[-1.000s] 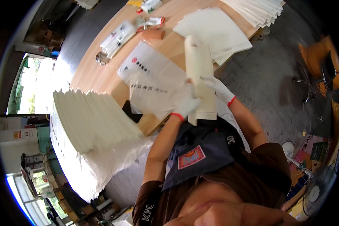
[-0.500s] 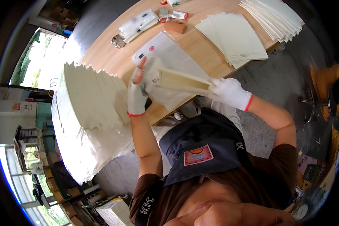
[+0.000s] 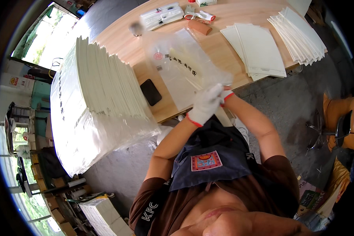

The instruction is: The person repeatedly picks up white paper documents from a stack, places them into clear plastic sleeves, and sets the sealed sleeves aside. The process is repeated continuously throughout the clip.

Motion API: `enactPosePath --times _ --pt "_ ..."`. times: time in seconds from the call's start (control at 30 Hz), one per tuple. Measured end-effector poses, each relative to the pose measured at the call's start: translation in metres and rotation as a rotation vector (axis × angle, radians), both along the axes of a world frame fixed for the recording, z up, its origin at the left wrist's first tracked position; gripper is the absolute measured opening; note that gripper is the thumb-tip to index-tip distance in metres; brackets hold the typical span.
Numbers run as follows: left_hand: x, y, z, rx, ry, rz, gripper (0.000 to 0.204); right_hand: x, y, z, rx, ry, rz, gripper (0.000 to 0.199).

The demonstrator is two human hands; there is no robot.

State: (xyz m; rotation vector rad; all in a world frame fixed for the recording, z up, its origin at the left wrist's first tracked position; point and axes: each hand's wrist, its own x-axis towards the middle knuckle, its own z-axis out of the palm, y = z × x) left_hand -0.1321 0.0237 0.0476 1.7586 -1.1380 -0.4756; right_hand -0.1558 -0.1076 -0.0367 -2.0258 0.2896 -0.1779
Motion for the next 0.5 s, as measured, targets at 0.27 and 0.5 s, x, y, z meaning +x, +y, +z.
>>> enactPosePath --times 0.27,0.5 --pt "0.037 0.017 -0.059 0.008 0.059 0.212 0.025 -0.062 0.052 -0.001 -0.606 -0.187 0.114 0.038" --pt "-0.013 0.089 -0.111 -0.025 -0.645 0.156 0.027 -0.073 0.005 -0.033 -0.954 0.193 -0.136 0.028"
